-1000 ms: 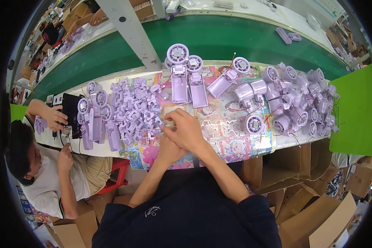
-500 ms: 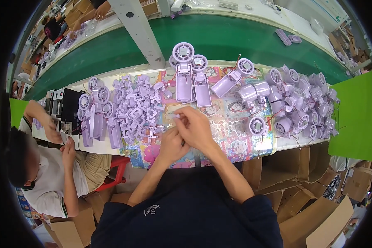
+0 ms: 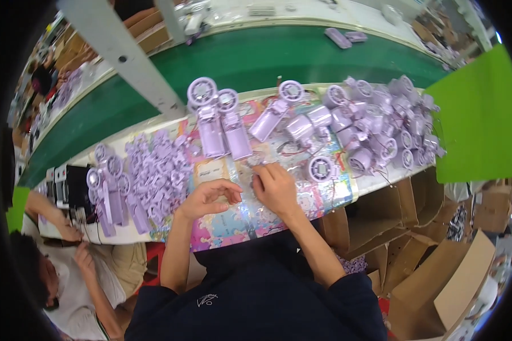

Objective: The person assembles small portable fans by hand, attaching fan heads and hinge pieces onto handle casings and arranging the assembled units on the workstation.

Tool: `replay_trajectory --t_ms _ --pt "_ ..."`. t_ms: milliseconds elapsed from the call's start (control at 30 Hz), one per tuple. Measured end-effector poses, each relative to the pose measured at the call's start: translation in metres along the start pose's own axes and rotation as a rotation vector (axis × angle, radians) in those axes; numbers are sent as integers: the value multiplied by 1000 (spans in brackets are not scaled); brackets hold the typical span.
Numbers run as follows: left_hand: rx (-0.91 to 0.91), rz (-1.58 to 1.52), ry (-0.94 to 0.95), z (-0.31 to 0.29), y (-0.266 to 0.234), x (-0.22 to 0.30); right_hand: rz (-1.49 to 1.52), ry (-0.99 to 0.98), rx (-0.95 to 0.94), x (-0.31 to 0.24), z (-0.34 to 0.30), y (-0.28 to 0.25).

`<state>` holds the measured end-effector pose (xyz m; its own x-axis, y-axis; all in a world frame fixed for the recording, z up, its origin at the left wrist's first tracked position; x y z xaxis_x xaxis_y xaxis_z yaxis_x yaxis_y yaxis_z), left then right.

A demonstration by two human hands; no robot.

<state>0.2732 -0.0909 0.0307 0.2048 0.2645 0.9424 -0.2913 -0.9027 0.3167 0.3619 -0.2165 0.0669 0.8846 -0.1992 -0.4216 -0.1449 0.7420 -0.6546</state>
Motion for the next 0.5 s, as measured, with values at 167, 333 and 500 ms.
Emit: replay_trajectory --t_ms 167,333,500 --pt "479 236 53 31 -18 5 -51 73 34 8 -2 -5" --pt "700 676 141 45 -24 21 -64 182 106 19 -6 -12" --pt "737 760 271 38 -18 32 -83 128 54 13 -1 -8"
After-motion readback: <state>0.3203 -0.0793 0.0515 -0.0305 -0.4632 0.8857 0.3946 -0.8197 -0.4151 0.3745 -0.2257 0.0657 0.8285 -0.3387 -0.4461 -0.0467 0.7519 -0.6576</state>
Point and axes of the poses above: each hand's wrist, its own z-axis towards the middle knuckle, its own y-axis out of the palm, x = y × z, the point moved 9 cm from there along z, towards the middle knuckle, and after that the axes turned 10 degrees about -y, right-handed, at the moved point
